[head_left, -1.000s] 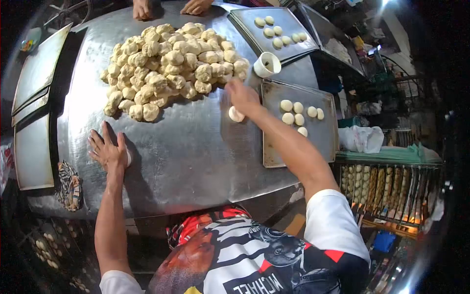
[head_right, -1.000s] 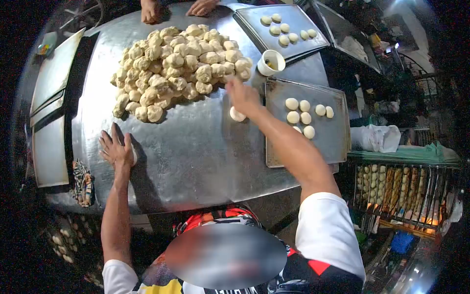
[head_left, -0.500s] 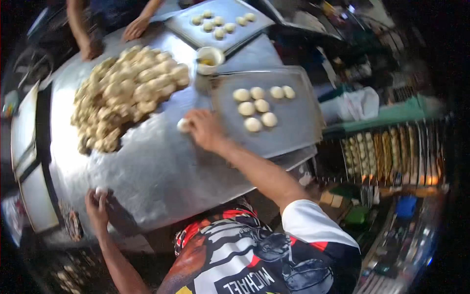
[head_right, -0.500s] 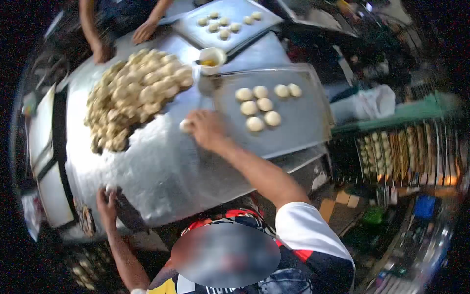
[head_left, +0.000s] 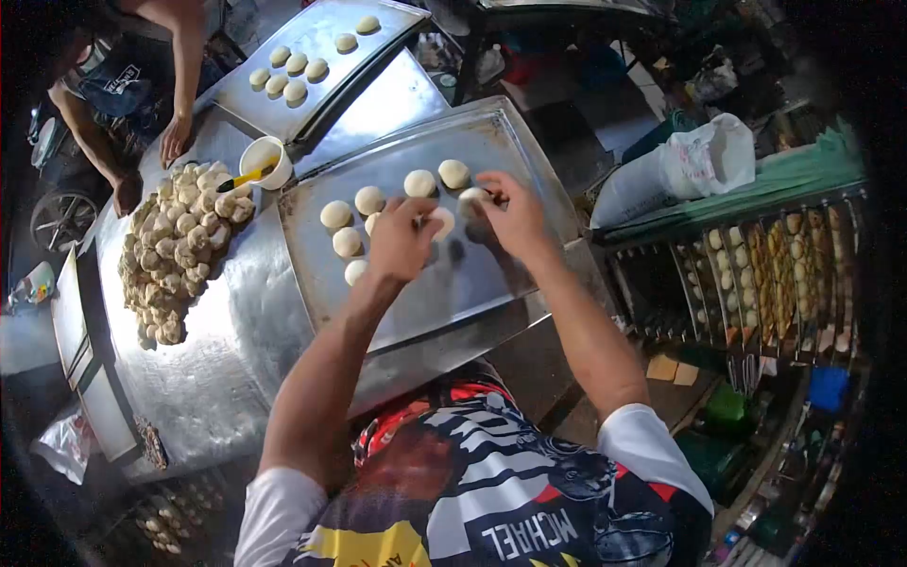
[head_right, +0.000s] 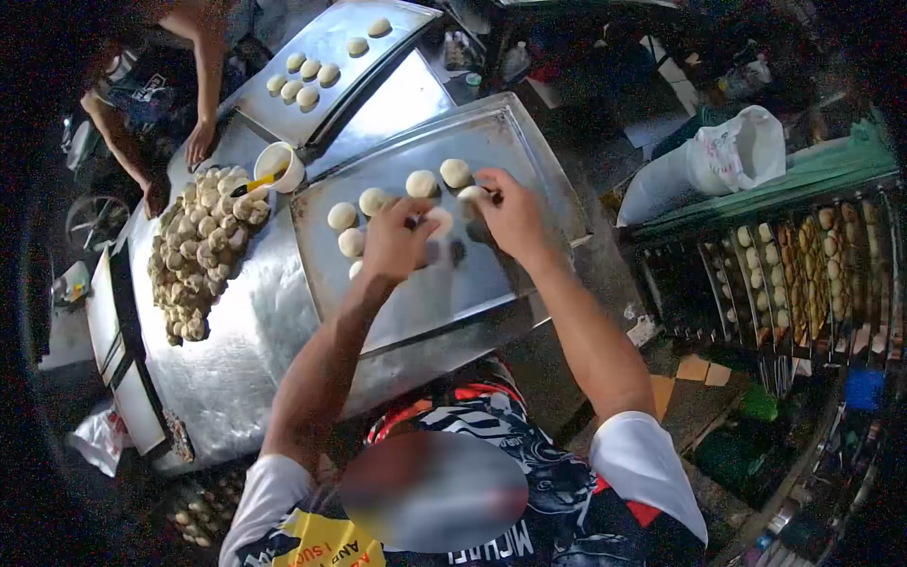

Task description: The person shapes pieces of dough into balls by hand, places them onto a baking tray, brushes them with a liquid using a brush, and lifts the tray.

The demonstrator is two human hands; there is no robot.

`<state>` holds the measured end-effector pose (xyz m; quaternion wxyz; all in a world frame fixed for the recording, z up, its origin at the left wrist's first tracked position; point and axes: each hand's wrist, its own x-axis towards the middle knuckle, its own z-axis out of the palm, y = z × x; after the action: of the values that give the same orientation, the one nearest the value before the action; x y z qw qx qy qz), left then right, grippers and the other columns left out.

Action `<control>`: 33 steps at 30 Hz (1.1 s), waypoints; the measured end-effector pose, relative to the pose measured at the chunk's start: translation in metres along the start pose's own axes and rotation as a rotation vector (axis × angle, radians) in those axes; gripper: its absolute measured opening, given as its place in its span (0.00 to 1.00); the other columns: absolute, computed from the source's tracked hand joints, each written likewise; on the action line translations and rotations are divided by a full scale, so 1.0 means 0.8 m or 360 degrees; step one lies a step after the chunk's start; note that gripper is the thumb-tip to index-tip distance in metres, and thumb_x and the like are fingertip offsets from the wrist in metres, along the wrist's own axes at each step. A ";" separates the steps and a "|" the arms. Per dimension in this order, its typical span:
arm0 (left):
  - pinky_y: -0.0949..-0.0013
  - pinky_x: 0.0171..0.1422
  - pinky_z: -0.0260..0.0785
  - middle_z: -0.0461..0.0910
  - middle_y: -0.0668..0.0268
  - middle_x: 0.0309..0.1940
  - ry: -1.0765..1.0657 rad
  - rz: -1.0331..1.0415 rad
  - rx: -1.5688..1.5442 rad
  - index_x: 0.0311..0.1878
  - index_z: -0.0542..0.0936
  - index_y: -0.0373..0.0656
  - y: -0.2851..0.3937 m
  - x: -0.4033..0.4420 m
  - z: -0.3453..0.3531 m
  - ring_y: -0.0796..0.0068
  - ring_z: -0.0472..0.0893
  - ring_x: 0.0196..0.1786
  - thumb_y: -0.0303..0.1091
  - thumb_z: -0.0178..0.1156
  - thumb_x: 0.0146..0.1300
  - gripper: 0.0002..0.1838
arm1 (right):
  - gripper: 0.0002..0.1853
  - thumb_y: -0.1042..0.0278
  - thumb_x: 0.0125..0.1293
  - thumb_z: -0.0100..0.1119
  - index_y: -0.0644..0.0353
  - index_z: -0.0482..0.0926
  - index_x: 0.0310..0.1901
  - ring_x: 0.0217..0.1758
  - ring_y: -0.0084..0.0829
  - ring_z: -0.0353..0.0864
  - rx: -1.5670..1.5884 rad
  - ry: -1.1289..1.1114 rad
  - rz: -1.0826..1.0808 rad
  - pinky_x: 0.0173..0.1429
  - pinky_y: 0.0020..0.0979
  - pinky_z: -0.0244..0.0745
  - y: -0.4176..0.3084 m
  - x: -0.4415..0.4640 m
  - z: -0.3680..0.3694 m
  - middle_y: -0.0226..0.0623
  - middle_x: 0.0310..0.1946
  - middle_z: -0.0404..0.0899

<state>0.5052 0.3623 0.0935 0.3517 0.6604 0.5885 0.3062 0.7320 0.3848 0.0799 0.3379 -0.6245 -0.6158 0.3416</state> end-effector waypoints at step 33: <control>0.48 0.85 0.49 0.55 0.36 0.80 0.0903 -0.0018 0.0143 0.83 0.52 0.28 -0.220 -0.371 -0.477 0.38 0.55 0.83 0.45 0.56 0.78 0.42 | 0.38 0.40 0.77 0.56 0.67 0.72 0.74 0.74 0.51 0.76 0.0944 -0.0790 -0.1241 0.78 0.44 0.68 -0.578 -0.140 0.538 0.59 0.69 0.78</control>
<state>0.0583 0.1179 0.1671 0.1451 0.5600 0.6802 0.4503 0.1191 0.2798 0.2392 0.4456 -0.1286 -0.7401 0.4870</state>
